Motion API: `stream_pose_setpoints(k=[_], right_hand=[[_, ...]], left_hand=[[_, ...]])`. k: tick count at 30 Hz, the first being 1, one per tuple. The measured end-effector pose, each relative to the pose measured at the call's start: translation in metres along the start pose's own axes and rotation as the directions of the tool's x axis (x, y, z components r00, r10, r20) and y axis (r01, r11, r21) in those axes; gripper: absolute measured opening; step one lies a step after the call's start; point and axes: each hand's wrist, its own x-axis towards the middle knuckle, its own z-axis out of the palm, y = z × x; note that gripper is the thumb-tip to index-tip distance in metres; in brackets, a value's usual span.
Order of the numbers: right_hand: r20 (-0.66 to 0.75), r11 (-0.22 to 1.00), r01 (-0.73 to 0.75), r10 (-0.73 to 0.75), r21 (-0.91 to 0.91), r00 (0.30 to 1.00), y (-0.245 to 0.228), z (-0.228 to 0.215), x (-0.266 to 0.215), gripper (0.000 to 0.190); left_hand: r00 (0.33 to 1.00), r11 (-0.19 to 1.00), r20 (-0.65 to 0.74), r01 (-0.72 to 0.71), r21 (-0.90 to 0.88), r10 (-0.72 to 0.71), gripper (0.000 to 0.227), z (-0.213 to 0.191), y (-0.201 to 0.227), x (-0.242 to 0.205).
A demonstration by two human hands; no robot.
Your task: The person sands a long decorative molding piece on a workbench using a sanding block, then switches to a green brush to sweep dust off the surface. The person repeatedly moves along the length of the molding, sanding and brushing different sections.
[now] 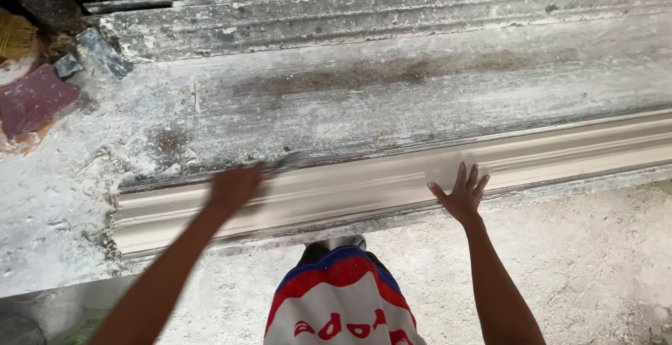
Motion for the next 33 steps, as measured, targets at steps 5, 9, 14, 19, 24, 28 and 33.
stream_pose_setpoints(k=[5,9,14,19,24,28,33], right_hand=[[0.074,0.997,-0.073,0.073,-0.005,0.995,0.009,0.006,0.011,0.139],[0.068,0.998,-0.062,0.061,0.006,0.996,0.006,0.003,0.016,0.138],[0.084,0.996,-0.069,0.074,-0.058,0.994,0.002,0.003,0.006,0.133],[0.045,0.999,-0.044,0.044,0.007,0.998,0.011,0.006,0.008,0.125],[0.111,0.995,-0.101,0.100,0.003,0.989,0.008,0.008,0.009,0.125],[0.131,0.995,-0.097,0.096,0.004,0.987,0.009,0.004,0.006,0.126],[0.119,0.994,-0.109,0.106,0.018,0.987,-0.003,-0.004,0.004,0.125]], left_hand=[[0.926,0.966,0.283,0.221,0.130,-0.250,0.048,0.018,-0.024,-0.029],[0.917,0.996,0.389,0.077,0.046,-0.089,0.032,0.040,0.125,0.049],[0.986,0.937,0.160,0.095,-0.336,-0.043,0.047,0.027,0.257,0.122],[0.953,0.976,0.250,-0.133,-0.170,0.173,0.053,-0.002,0.194,0.108],[0.899,0.903,0.234,-0.407,0.136,0.370,0.057,-0.043,0.070,0.043],[0.811,0.784,0.191,-0.584,0.211,0.553,0.056,-0.025,0.086,0.056],[0.792,0.790,0.020,-0.611,0.056,0.611,0.030,0.008,0.188,0.131]])
